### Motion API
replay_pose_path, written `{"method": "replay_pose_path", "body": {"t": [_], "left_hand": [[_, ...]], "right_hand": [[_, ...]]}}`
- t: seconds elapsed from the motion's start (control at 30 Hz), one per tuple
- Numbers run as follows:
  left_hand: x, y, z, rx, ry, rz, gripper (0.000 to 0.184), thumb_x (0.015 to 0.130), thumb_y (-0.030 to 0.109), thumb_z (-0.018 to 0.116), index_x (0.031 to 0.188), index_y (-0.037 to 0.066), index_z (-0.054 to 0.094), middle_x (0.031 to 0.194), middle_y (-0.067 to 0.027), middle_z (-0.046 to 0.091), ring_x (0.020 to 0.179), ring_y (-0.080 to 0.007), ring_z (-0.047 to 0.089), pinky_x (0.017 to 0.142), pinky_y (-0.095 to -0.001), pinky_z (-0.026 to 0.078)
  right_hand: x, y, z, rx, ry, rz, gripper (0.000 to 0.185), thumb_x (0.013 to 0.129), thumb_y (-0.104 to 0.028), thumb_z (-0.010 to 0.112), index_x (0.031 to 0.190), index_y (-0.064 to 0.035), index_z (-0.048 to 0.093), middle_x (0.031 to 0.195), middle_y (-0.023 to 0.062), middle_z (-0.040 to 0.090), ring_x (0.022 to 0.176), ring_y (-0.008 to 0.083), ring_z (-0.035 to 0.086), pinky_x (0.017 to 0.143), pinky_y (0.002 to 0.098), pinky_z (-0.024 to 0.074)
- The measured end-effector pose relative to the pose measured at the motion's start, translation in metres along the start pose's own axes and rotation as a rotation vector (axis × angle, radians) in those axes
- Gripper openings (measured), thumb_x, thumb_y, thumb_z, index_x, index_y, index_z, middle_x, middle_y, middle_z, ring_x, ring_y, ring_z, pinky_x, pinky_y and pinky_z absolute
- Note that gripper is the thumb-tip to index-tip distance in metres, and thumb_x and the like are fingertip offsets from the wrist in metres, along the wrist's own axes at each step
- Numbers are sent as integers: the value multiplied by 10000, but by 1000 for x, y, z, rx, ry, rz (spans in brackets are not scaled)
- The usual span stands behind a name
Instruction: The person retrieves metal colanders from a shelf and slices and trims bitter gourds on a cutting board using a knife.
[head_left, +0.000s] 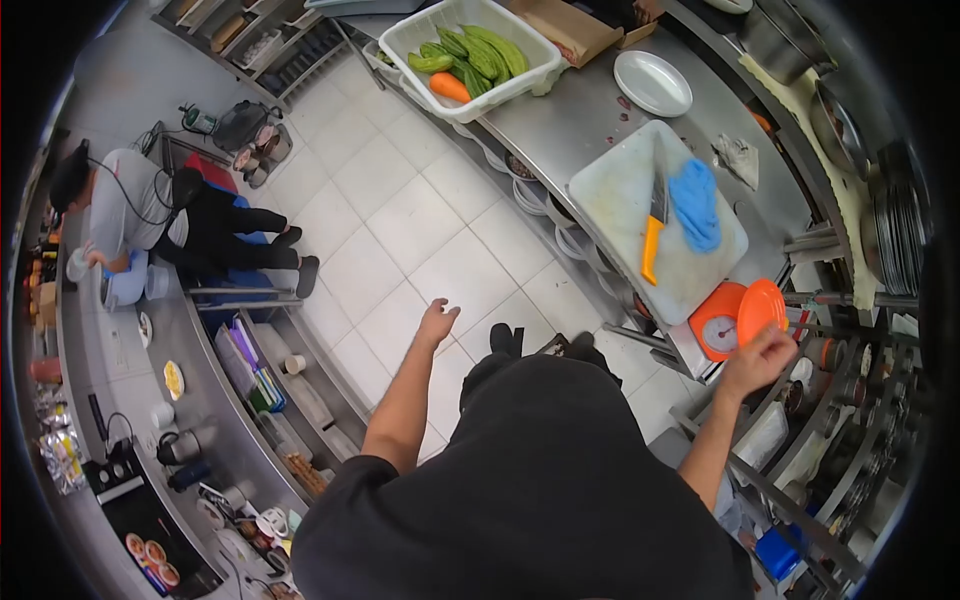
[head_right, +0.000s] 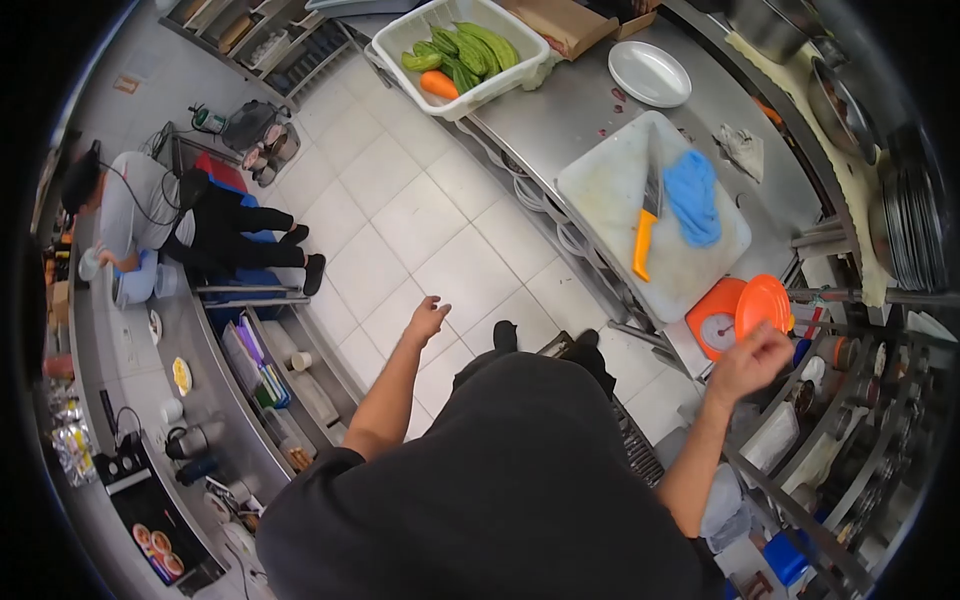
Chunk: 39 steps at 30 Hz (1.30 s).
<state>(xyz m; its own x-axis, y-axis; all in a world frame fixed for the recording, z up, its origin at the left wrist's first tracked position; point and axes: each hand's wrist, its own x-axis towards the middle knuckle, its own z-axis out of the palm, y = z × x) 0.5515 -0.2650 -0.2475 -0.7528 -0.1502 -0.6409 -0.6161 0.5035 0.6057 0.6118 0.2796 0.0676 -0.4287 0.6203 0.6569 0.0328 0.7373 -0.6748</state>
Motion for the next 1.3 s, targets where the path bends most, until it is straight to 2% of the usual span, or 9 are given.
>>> {"method": "replay_pose_path", "body": {"t": [0.13,0.27,0.47,0.57,0.67,0.77,0.87,1.07,1.3], "left_hand": [[29,45,-26,-121,131,175,632,931,347,727,1424,-9,554,1381,-272,621,1281,-398,610,1068,-445,492],[28,115,-45,-255,260,153,544,952,286,723,1393,3,578,1314,-210,658,1076,-272,664,931,-390,546],[78,238,-109,-205,685,555,395,968,153,689,1335,25,617,1252,-145,661,1002,-234,656,848,-373,545],[95,324,-150,2,724,733,372,945,92,686,1307,26,631,1228,-157,650,1048,-279,645,882,-388,532],[135,401,-178,260,716,985,426,902,74,714,1316,33,624,1253,-181,638,1109,-364,621,972,-454,510],[210,445,-197,540,645,1087,559,881,134,739,1407,54,566,1371,-203,601,1217,-413,595,1060,-498,468],[247,479,-205,893,412,960,645,882,221,748,1471,86,522,1437,-210,571,1288,-425,571,1100,-516,438],[266,523,-217,1233,156,878,559,912,264,718,1426,115,557,1422,-166,589,1265,-413,585,1062,-523,454],[299,533,-246,1102,-1,1137,509,933,218,665,1397,55,531,1351,-207,609,1231,-415,592,1041,-523,461]], "right_hand": [[-20,-34,81,118,-323,-93,196,1059,-160,628,951,-34,522,816,35,505,734,120,474,649,299,430],[-18,-64,166,-84,-744,-71,220,981,-154,688,1120,-21,581,986,169,614,846,245,617,720,360,510],[-19,-10,296,-183,-764,-203,438,948,-192,708,1336,-46,566,1101,165,607,885,313,610,788,430,518],[3,10,312,-223,-749,15,446,955,-200,699,1350,-46,560,1071,177,625,882,343,623,793,446,518],[26,42,308,-323,-856,220,523,955,-265,687,1410,-79,507,1280,253,636,1161,440,628,937,507,520],[50,31,285,-467,-1025,519,567,966,-319,672,1439,-74,479,1298,282,632,1185,440,627,946,511,524],[21,48,254,-599,-828,394,630,973,-360,682,1480,-66,450,1114,221,672,947,364,678,817,478,548],[-34,8,229,-845,-693,428,735,940,-330,718,1554,-93,391,1230,221,633,1105,398,638,915,503,539],[-62,5,269,-899,-570,505,639,932,-206,681,1512,-84,443,1182,228,627,1092,417,622,922,496,541]]}}
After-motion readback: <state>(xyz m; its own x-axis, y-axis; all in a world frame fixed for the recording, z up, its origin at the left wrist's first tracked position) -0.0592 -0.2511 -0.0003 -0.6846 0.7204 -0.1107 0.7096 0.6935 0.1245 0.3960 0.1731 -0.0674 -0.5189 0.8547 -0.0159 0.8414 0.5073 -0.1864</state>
